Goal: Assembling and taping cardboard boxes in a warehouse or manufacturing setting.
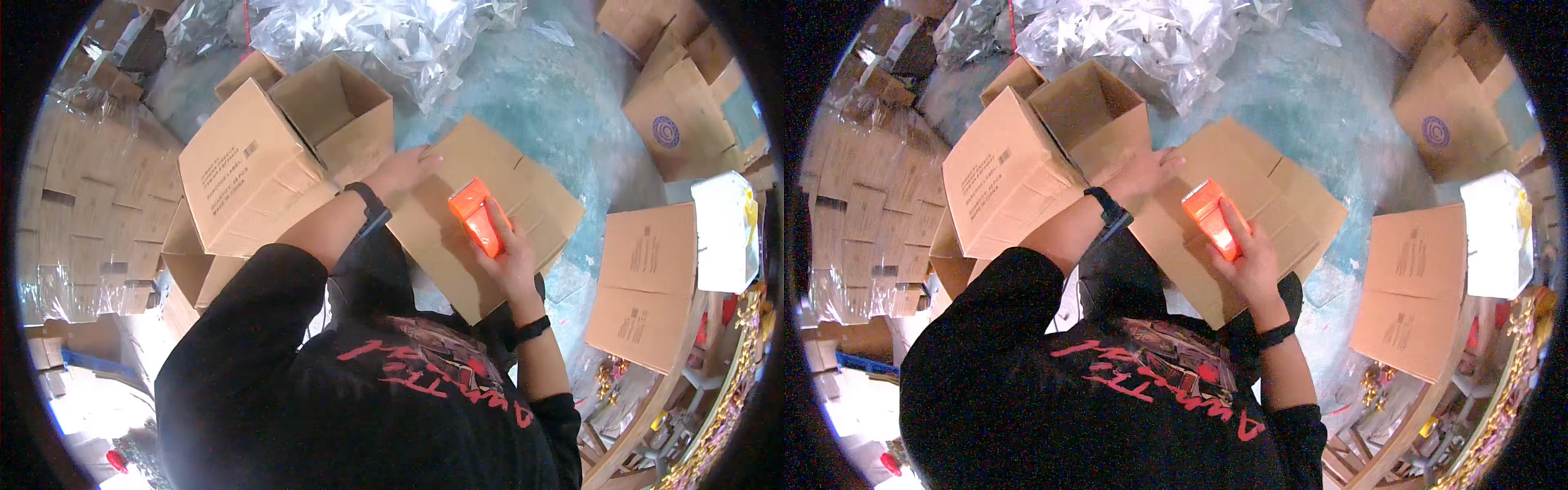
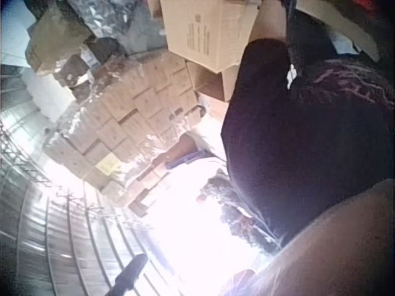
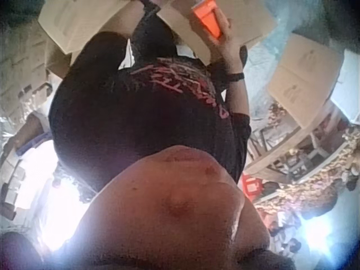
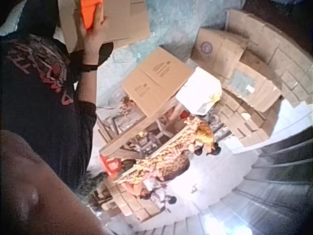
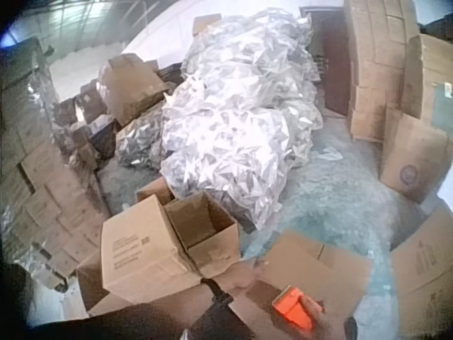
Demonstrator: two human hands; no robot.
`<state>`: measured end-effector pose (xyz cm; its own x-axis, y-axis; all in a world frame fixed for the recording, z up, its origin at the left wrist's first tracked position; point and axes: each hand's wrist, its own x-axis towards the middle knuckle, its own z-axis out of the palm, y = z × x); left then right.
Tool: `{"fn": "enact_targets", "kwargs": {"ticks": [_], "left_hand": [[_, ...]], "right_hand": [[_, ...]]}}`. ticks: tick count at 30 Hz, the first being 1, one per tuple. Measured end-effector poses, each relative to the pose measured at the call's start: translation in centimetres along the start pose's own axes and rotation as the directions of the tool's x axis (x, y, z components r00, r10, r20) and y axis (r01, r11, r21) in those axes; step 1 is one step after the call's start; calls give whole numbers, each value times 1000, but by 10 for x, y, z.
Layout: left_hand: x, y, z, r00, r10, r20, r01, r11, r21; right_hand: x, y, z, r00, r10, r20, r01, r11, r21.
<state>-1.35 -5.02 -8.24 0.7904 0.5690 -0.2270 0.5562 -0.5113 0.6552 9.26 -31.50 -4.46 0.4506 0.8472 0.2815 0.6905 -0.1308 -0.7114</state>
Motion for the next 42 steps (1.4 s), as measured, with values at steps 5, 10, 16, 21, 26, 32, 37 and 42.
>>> {"fn": "enact_targets", "kwargs": {"ticks": [5, 10, 16, 21, 26, 32, 37, 42], "left_hand": [[-14, 10, 26, 913, 127, -388, 23, 933, 360], [-53, 62, 3, 959, -228, 170, 271, 913, -303], [-36, 29, 28, 931, 26, 365, 344, 274, -898], [-21, 24, 17, 963, -84, 255, 236, 715, -658], [-6, -1, -18, 995, -104, 4, 88, 817, -570], [18, -9, -56, 962, -239, -129, 129, 820, -557], [61, -107, -13, 956, 196, -218, -230, 963, -143], [48, -104, -2, 851, -149, 503, 231, 967, -104]], "right_hand": [[10, 6, 1, 998, 24, 64, -23, 1000, -15], [11, 2, 0, 999, -13, 49, 14, 1000, -23], [14, -1, -6, 992, 7, 126, 2, 997, -76], [21, -23, -14, 966, 127, 223, -94, 984, -155], [18, -20, -27, 955, 133, 263, -106, 988, -116], [26, -17, -11, 959, 113, 261, -49, 970, -239], [53, -23, 5, 946, 150, 286, -58, 950, -308], [64, -28, 6, 905, 232, 358, -85, 921, -380]]}}
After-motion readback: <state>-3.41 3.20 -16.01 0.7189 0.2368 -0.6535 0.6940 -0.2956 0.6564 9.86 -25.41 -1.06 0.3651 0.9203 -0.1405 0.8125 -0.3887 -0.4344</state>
